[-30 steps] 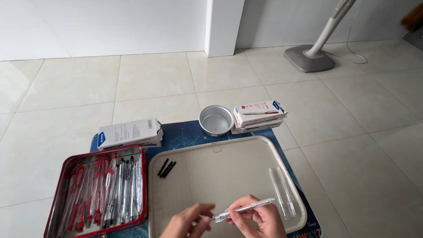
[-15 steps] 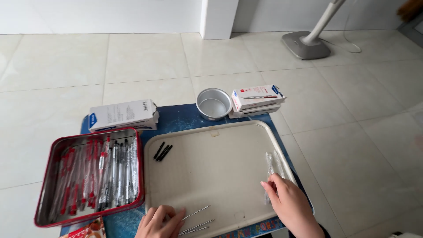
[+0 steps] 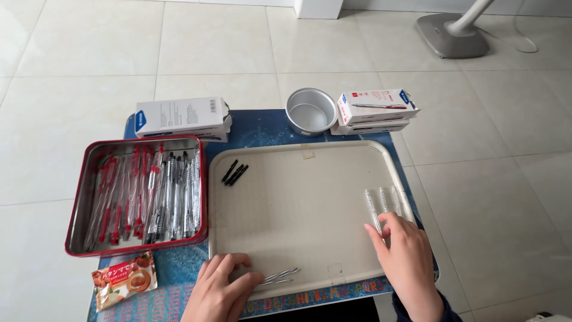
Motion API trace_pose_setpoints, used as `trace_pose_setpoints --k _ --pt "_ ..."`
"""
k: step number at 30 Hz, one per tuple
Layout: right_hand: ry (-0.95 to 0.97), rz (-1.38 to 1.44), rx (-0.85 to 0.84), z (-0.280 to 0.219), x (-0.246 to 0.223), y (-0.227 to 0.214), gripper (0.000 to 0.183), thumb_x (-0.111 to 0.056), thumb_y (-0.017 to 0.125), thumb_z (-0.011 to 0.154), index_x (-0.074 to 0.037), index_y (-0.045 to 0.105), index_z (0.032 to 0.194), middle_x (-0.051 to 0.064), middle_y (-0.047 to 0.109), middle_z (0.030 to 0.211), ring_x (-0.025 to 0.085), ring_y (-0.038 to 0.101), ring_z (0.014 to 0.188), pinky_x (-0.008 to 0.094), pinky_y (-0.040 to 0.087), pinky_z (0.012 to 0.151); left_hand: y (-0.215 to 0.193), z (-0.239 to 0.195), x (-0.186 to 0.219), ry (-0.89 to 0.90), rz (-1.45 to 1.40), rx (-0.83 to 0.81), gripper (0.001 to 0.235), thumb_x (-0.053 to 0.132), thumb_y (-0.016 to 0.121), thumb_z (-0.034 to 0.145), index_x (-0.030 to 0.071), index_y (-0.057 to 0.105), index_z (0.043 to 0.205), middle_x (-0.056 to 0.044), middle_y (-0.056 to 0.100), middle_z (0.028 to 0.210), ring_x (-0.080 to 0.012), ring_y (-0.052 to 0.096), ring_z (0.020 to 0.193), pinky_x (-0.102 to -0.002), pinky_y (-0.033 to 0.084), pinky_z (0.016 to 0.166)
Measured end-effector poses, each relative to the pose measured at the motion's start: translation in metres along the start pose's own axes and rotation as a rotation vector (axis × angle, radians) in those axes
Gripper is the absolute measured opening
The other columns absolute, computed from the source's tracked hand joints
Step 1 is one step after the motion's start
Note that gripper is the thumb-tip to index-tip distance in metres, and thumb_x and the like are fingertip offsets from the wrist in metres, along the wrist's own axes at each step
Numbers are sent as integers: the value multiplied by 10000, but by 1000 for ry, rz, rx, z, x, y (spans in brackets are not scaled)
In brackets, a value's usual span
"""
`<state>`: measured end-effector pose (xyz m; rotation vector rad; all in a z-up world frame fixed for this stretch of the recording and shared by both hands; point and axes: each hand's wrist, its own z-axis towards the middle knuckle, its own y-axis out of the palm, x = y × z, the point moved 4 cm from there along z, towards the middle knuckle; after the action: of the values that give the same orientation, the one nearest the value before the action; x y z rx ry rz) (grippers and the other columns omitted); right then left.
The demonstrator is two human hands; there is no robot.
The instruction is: Assembling pens by inserting ink refills into barrels and then placing each pen into a plastic sleeve.
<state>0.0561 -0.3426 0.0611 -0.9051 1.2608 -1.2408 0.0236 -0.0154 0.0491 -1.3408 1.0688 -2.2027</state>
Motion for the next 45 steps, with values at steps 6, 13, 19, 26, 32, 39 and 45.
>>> trace_pose_setpoints --k 6,13,19,26,32,39,45 --pt "-203 402 -113 -17 -50 -2 154 -311 667 803 -176 683 875 -47 694 735 105 666 699 266 495 708 -11 2 5 19 -26 -70 155 233 468 932 209 617 900 -38 529 1040 -233 479 776 -355 376 714" --pt "-441 571 -200 -13 -102 3 90 -259 649 844 -176 671 818 -66 652 715 79 625 654 233 496 622 -118 41 -14 -109 248 273 79 134 567 859 106 627 903 -56 604 873 -261 585 779 -384 455 682" --pt "-511 586 11 -2 -118 2 84 -205 652 830 -145 651 772 -60 645 649 75 591 550 230 485 540 -104 76 -74 -640 567 -51 248 353 601 863 106 612 837 -57 626 849 -266 644 729 -411 525 594" --pt "-432 662 42 0 -111 12 156 -190 635 836 -141 619 689 -68 591 567 77 478 472 224 418 460 -90 80 -83 -913 545 -221 223 16 428 739 100 585 605 -25 607 611 -203 566 524 -312 440 473" --pt "-319 892 54 0 -110 -7 162 -225 659 815 -120 675 692 -55 648 586 74 538 487 205 466 487 -113 72 -42 -711 457 183 230 296 538 892 103 524 768 -48 580 732 -223 546 523 -359 430 430" --pt "-284 1481 -120 -13 -125 -21 410 -260 693 837 16 642 1136 166 748 1039 221 729 886 312 590 820 -3 57 54 -139 -23 252 154 216 706 695 244 557 724 82 523 588 -86 500 430 -257 414 399" --pt "-39 1397 -240 -19 -114 -45 361 -215 599 866 -11 728 1135 70 682 847 166 699 821 263 562 741 -7 59 68 -117 -99 195 182 387 751 778 273 711 915 102 594 637 -69 469 401 -221 434 379"
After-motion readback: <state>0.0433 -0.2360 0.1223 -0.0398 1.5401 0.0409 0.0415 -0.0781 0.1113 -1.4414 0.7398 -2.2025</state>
